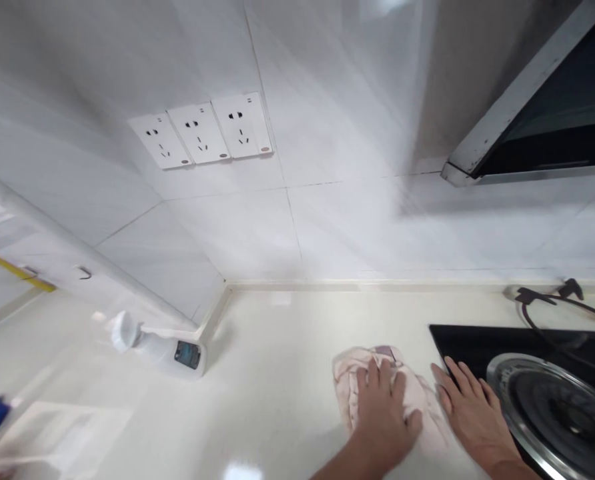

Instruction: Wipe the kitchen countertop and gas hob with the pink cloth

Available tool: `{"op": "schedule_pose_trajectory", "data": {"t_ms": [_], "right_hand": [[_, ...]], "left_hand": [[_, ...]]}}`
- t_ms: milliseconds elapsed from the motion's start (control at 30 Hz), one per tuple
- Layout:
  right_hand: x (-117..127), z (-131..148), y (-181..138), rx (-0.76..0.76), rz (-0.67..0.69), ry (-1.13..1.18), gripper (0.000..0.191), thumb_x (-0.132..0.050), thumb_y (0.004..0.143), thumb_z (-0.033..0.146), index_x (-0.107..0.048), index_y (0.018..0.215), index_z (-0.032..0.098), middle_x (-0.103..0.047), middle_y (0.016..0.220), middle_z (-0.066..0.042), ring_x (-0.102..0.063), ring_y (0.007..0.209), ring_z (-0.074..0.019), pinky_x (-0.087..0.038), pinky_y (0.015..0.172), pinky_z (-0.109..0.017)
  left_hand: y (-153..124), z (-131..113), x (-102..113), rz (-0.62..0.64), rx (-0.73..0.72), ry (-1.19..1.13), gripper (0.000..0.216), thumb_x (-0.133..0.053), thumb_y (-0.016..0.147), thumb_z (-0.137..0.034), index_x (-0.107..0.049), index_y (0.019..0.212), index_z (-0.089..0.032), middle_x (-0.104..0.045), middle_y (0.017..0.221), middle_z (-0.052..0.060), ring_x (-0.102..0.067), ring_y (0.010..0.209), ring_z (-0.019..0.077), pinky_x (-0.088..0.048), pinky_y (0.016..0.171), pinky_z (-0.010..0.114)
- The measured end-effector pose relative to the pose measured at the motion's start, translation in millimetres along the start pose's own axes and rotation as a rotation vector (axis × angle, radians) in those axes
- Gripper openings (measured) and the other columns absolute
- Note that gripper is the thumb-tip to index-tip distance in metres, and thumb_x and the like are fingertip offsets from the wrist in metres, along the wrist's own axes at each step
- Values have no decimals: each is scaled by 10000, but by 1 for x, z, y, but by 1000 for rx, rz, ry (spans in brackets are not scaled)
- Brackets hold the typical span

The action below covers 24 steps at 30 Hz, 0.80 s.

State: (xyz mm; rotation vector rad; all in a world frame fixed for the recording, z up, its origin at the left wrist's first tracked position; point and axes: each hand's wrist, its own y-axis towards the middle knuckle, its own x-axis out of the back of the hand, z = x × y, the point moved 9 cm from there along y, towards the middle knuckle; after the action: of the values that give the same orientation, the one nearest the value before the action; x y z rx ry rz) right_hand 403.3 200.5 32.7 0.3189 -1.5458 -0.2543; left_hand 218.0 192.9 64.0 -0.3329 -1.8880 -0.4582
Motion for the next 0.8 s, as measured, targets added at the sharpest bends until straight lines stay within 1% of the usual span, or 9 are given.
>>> {"op": "schedule_pose_trajectory", "data": {"t_ms": [100, 200, 300, 400, 467, 567, 633, 700, 800], "right_hand": [[-3, -1, -1, 0, 2, 1, 569, -244, 1002, 355, -654, 1379, 234, -495, 1576, -99, -414, 1466, -302, -283, 1194, -555], [-8, -2, -3, 4, 8, 8, 592, -223, 999, 368, -653, 1381, 230, -498, 1572, -96, -406, 1470, -305, -291, 1185, -552], [-11, -5, -4, 0, 10, 16, 609, -209, 991, 396, -651, 1380, 239, -516, 1556, -80, -403, 1472, -302, -300, 1181, -545], [-10, -5, -3, 2, 4, 23, 606, -216, 985, 400, -655, 1372, 242, -522, 1549, -79, -408, 1470, -303, -299, 1182, -546], [-9, -5, -3, -3, 0, 29, 593, -230, 983, 399, -655, 1366, 242, -526, 1546, -84, -421, 1459, -306, -302, 1180, -547], [-7, -5, -2, -17, -14, 49, 586, -242, 979, 402, -649, 1366, 234, -524, 1546, -99, -430, 1451, -313, -304, 1178, -550], [-6, -5, -3, -25, -30, 72, 588, -245, 974, 408, -641, 1373, 233, -522, 1546, -105, -417, 1460, -315, -298, 1180, -558], [-5, -5, -4, -33, -44, 95, 587, -246, 969, 416, -637, 1373, 246, -531, 1537, -101, -411, 1464, -311, -296, 1179, -565], [-4, -4, -4, -27, -56, 120, 581, -256, 967, 414, -638, 1369, 241, -532, 1533, -111, -409, 1464, -315, -299, 1175, -572]], "left_hand": [[-28, -25, -12, -19, -91, 29, 747, -514, 900, -605, -413, 1551, -252, -361, 1661, 135, -321, 1486, 443, -313, 1144, 689], [-49, -39, -23, -75, -121, 89, 743, -549, 862, -580, -446, 1525, -262, -419, 1632, 122, -373, 1459, 436, -365, 1112, 657], [-61, -42, -26, -138, -109, 121, 743, -586, 823, -623, -500, 1480, -286, -491, 1583, 107, -433, 1417, 425, -404, 1085, 615], [-64, -33, -23, -156, -104, 100, 726, -609, 802, -673, -543, 1435, -324, -538, 1542, 86, -471, 1383, 413, -424, 1064, 594], [-63, -16, -16, -152, -61, 58, 691, -585, 823, -705, -566, 1408, -337, -541, 1541, 72, -482, 1372, 402, -414, 1072, 601], [-61, 24, 3, -159, 88, 12, 649, -543, 860, -728, -591, 1380, -344, -532, 1551, 59, -473, 1377, 388, -373, 1104, 620], [-62, 57, 23, -181, 214, 25, 611, -558, 869, -709, -618, 1358, -347, -549, 1535, 56, -471, 1376, 380, -357, 1115, 610], [-66, 92, 48, -211, 332, 74, 567, -588, 881, -654, -635, 1352, -341, -567, 1518, 61, -477, 1372, 368, -346, 1124, 589], [-83, 140, 86, -234, 504, 176, 518, -585, 919, -523, -620, 1389, -307, -545, 1545, 76, -454, 1407, 360, -317, 1150, 576]]}}
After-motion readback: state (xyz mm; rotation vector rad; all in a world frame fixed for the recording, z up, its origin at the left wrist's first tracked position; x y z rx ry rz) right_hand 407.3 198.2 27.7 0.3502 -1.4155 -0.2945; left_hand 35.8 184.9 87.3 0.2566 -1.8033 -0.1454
